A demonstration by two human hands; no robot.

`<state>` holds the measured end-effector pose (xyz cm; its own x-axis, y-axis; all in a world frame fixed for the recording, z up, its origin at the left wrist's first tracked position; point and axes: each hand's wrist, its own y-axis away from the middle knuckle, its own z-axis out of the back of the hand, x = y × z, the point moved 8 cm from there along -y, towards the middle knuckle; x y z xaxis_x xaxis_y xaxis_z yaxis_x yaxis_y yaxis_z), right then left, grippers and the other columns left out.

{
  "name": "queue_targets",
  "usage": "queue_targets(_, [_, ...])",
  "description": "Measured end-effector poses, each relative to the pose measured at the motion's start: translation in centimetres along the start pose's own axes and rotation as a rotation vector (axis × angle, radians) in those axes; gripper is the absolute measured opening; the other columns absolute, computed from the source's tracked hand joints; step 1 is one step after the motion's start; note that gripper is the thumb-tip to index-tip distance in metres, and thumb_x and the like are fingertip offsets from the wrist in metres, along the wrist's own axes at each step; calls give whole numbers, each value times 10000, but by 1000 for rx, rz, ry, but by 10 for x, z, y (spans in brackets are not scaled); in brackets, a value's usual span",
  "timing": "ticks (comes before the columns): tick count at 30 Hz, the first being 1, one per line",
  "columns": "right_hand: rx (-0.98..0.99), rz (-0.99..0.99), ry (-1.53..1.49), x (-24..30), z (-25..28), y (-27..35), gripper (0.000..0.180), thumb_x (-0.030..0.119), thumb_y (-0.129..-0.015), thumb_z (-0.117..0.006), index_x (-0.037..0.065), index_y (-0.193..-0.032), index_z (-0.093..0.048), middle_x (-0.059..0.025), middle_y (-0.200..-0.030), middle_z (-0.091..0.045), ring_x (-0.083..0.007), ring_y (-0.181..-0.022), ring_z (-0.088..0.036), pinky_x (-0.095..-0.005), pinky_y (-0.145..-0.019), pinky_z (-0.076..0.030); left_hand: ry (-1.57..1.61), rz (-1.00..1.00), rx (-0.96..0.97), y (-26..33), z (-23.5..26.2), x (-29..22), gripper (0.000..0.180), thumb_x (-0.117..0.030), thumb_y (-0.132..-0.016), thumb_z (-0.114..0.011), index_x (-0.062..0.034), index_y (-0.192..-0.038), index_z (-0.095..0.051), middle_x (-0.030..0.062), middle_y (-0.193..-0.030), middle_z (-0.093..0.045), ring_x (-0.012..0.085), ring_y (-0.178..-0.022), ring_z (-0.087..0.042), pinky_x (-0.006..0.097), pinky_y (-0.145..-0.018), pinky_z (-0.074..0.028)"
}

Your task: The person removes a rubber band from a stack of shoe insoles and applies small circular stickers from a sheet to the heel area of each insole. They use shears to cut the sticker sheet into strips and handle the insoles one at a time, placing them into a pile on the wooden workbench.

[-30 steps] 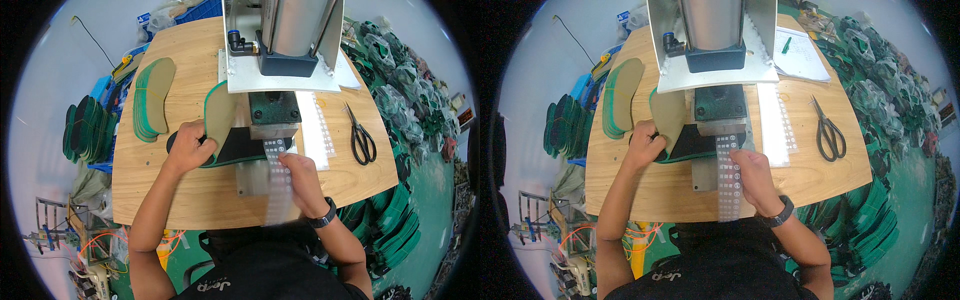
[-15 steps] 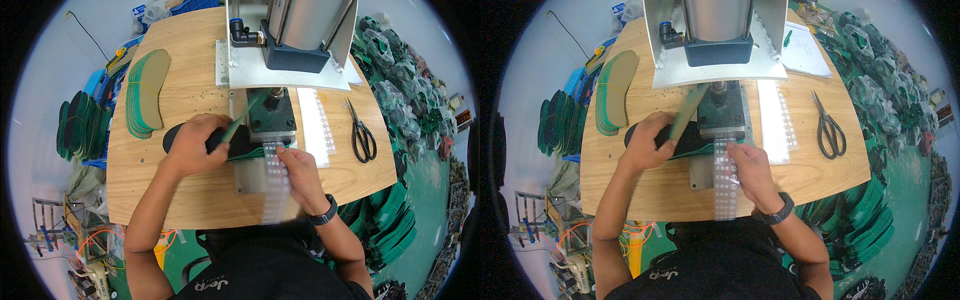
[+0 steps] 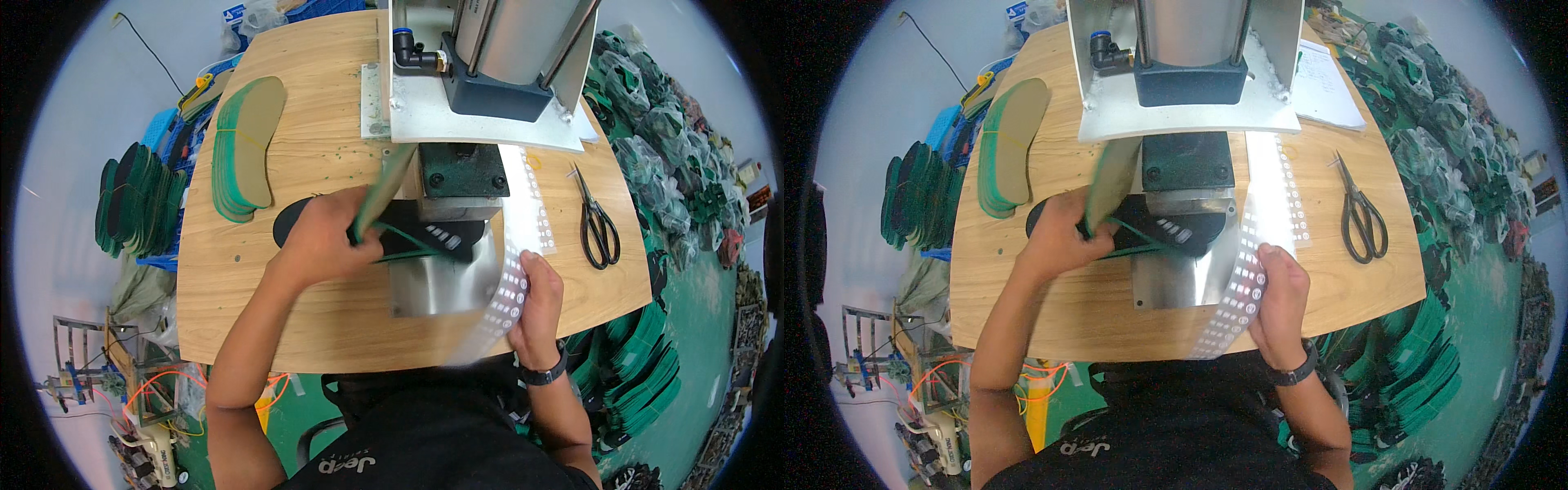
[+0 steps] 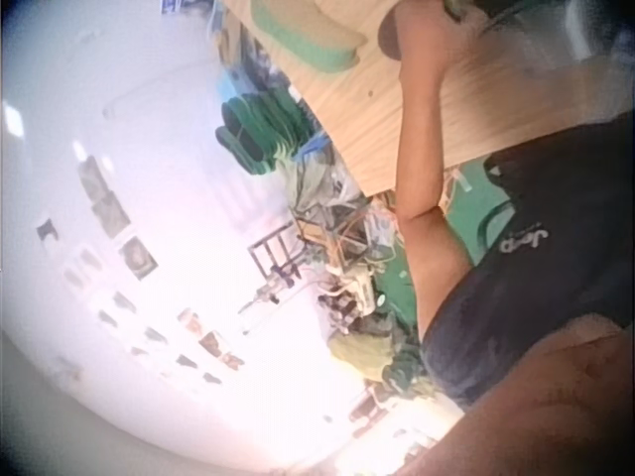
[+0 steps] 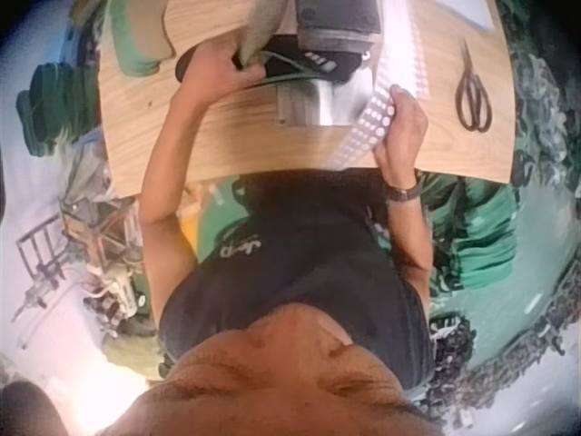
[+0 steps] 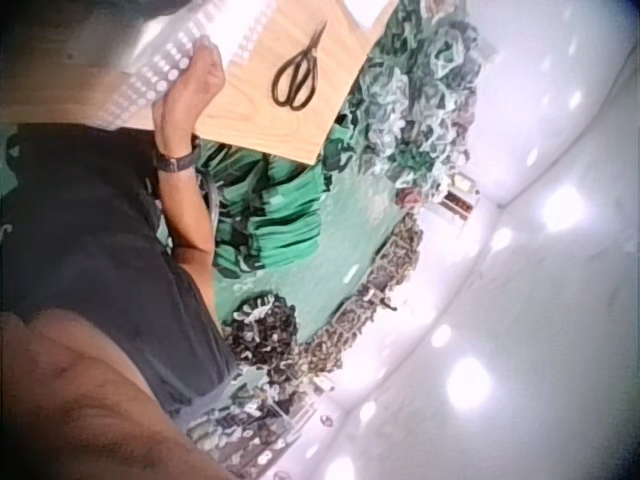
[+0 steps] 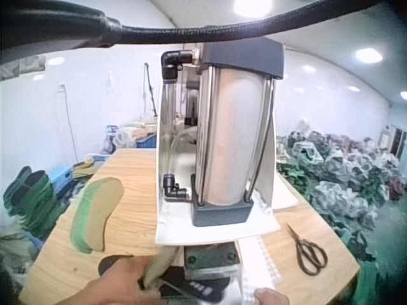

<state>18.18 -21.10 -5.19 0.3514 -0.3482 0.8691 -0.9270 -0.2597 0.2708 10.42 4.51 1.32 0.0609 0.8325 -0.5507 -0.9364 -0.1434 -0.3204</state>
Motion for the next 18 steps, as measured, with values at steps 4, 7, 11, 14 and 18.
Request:
queue_targets(4, [77, -128, 183, -12, -29, -4, 132, 98, -889, -584, -9, -857, -655, -55, -749, -608, -128, -623, -564, -248, -575, -454, 358, 224, -163, 8, 11, 30, 164, -35, -745, -589, 11, -901, -611, 15, -700, -592, 107, -628, -526, 268, -569, -420])
queue_targets(7, [195, -123, 194, -34, -25, -24, 127, 96, -874, -600, 9, -790, -639, -37, -721, -601, -114, -620, -548, -249, -572, -432, 384, 271, -176, 5, 13, 24, 119, -6, -766, -544, 1, -870, -600, -35, -696, -538, 42, -624, -445, 218, -559, -376])
queue_targets(11, [273, -207, 113, -33, -40, -17, 118, 75, -874, -597, 14, -779, -630, -27, -700, -600, -107, -604, -555, -237, -549, -428, 369, 183, -222, 7, 13, 27, 214, -62, -728, -578, -12, -932, -619, 90, -599, -544, 137, -521, -462, 289, -542, -435])
queue_targets(14, [270, -225, 128, -37, -40, -19, 115, 65, -878, -594, 11, -787, -636, -23, -693, -598, -99, -603, -557, -228, -542, -426, 328, 164, -231, 7, 14, 24, 209, -59, -730, -573, -13, -929, -618, 95, -587, -537, 141, -511, -463, 292, -541, -436])
queue_targets(18, [260, -235, 180, -47, -34, -25, 116, 67, -883, -593, 9, -796, -644, -14, -687, -597, -87, -602, -551, -219, -539, -421, 302, 239, -95, 6, 6, 20, 257, -95, -721, -606, -25, -968, -620, 125, -685, -587, 235, -597, -544, 336, -606, -468])
